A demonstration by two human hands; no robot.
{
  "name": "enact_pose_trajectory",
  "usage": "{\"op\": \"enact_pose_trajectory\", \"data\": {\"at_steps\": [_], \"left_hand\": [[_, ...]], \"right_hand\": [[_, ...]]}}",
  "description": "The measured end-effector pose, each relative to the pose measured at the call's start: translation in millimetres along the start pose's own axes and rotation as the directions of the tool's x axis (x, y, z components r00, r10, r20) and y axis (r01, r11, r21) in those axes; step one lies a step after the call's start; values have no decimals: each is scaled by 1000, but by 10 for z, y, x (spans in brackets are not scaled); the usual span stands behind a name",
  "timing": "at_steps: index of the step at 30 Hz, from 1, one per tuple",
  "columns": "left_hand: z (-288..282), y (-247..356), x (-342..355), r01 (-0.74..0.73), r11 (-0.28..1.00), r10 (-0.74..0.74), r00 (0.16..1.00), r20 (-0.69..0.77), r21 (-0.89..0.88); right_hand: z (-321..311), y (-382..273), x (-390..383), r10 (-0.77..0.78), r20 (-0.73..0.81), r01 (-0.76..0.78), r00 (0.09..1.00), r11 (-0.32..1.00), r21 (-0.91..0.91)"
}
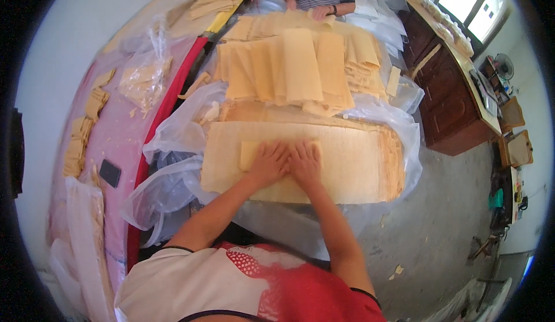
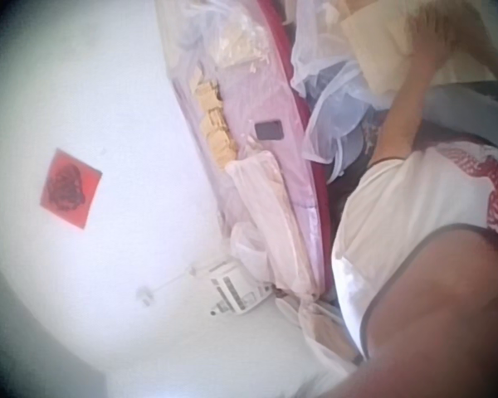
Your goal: The person folds thin food sheets by hand, stacks them together, weighs bundles of the sheets on a digital scale, and opens a plastic bag.
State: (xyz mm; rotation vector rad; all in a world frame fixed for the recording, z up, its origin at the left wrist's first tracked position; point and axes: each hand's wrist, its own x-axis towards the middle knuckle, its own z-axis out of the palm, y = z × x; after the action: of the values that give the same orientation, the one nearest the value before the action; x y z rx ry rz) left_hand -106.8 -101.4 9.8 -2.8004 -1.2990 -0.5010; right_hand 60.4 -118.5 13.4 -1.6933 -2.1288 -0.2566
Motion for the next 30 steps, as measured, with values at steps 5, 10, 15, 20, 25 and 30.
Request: {"op": "enact_pose_trajectory", "data": {"at_steps": [5, 10, 15, 20, 25, 30], "left_hand": [[-108, 9, 68, -55, 998, 53, 998, -45, -37], [-248, -105, 19, -90, 989, 85, 995, -49, -114], [-330, -363, -255, -99, 994, 96, 994, 49, 51], [-639, -641, -265, 59, 997, -54, 993, 107, -46], [-1161, -902, -404, 39, 989, -53, 994, -99, -141], [-1158, -1032, -445, 219, 836, -480, 735, -478, -503]], "right_hand": [[21, 66, -3, -33, 72, 30, 997, 998, 46], [-31, 55, -33, -16, 236, 0, 972, 998, 65], [-240, 31, 35, -52, 333, 45, 942, 999, 29], [-362, 278, 31, -137, 372, 118, 918, 990, 73], [-744, 462, -88, -162, 170, 108, 972, 952, 287], [-1483, 665, 549, 236, -92, -202, 967, 938, 281]]}}
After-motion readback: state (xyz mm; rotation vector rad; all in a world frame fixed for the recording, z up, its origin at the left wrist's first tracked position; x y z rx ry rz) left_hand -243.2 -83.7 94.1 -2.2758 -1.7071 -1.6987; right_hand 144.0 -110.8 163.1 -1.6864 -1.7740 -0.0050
